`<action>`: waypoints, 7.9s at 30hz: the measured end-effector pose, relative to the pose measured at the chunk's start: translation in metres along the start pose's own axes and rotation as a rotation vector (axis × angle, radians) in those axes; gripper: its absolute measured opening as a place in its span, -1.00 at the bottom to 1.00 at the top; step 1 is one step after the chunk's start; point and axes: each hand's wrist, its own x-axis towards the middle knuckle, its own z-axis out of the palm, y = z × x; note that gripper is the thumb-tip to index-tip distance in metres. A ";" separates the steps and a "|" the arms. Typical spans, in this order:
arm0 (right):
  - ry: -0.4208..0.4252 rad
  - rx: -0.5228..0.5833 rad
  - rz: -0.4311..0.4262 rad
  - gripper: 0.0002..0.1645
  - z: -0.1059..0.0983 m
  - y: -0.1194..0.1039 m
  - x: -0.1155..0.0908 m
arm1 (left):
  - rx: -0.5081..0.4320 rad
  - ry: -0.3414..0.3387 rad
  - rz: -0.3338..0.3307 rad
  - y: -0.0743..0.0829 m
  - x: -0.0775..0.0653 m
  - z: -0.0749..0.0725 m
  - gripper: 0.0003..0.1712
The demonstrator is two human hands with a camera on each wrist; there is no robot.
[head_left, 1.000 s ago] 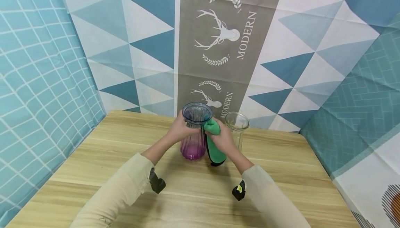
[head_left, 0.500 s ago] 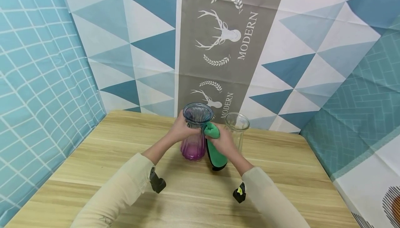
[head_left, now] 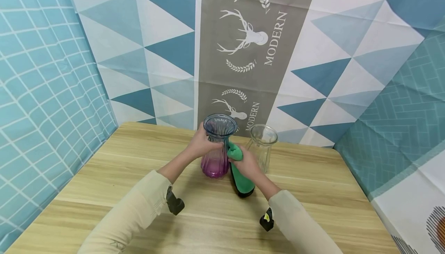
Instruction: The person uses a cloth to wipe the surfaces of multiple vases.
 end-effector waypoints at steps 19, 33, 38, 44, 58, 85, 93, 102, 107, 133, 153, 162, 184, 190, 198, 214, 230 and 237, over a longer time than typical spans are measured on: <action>0.115 0.097 -0.028 -0.29 -0.022 -0.021 0.010 | -0.022 0.004 0.031 0.000 0.001 -0.001 0.00; 0.069 0.003 -0.046 -0.38 -0.015 -0.017 0.007 | -0.010 -0.024 0.041 -0.001 0.002 -0.005 -0.03; 0.033 0.057 -0.022 -0.45 -0.008 -0.011 0.002 | -0.005 -0.016 0.020 -0.002 0.002 -0.005 -0.01; -0.012 0.025 0.013 -0.51 -0.001 -0.002 -0.002 | -0.046 0.004 0.020 -0.004 0.002 -0.002 0.05; 0.005 0.062 0.023 -0.44 -0.011 -0.009 0.001 | -0.008 0.063 0.104 -0.006 0.002 0.001 -0.13; -0.034 0.008 -0.017 -0.40 -0.007 -0.007 0.004 | -0.023 0.012 0.020 -0.002 0.001 -0.004 -0.01; -0.080 -0.063 0.048 -0.48 0.003 0.000 -0.002 | -0.028 0.027 0.029 -0.003 -0.002 -0.002 0.09; -0.042 -0.060 0.037 -0.44 0.002 -0.002 -0.005 | -0.015 0.088 0.125 -0.006 0.001 0.003 -0.02; 0.036 0.055 -0.010 -0.38 -0.004 -0.008 0.001 | -0.005 0.090 0.127 -0.005 0.000 0.003 -0.02; -0.016 0.015 -0.055 -0.37 -0.004 -0.006 0.001 | -0.006 0.079 0.033 -0.003 0.000 0.001 0.06; 0.073 0.103 -0.063 -0.31 -0.018 -0.019 0.008 | 0.046 0.032 0.004 -0.004 -0.002 -0.005 0.04; 0.068 0.000 -0.090 -0.29 -0.021 -0.026 0.012 | 0.014 0.028 0.036 -0.003 -0.002 -0.003 0.02; -0.029 -0.046 -0.045 -0.38 0.005 0.003 -0.009 | -0.033 0.073 0.043 -0.003 -0.004 0.001 0.04; -0.014 -0.052 -0.044 -0.38 0.001 -0.001 -0.008 | -0.029 0.079 0.046 -0.005 -0.003 0.004 0.03; 0.090 0.073 -0.087 -0.33 -0.013 -0.018 0.002 | -0.013 0.089 0.063 -0.004 -0.004 0.005 0.03; 0.022 0.047 -0.034 -0.39 -0.008 -0.017 0.001 | 0.006 0.084 0.047 -0.004 -0.003 0.004 -0.01; -0.089 -0.035 0.008 -0.39 0.004 0.002 -0.008 | -0.047 0.064 0.044 -0.006 -0.001 0.004 0.05; -0.082 -0.038 0.038 -0.47 -0.002 -0.001 -0.010 | -0.026 0.077 0.044 -0.005 -0.004 0.003 0.05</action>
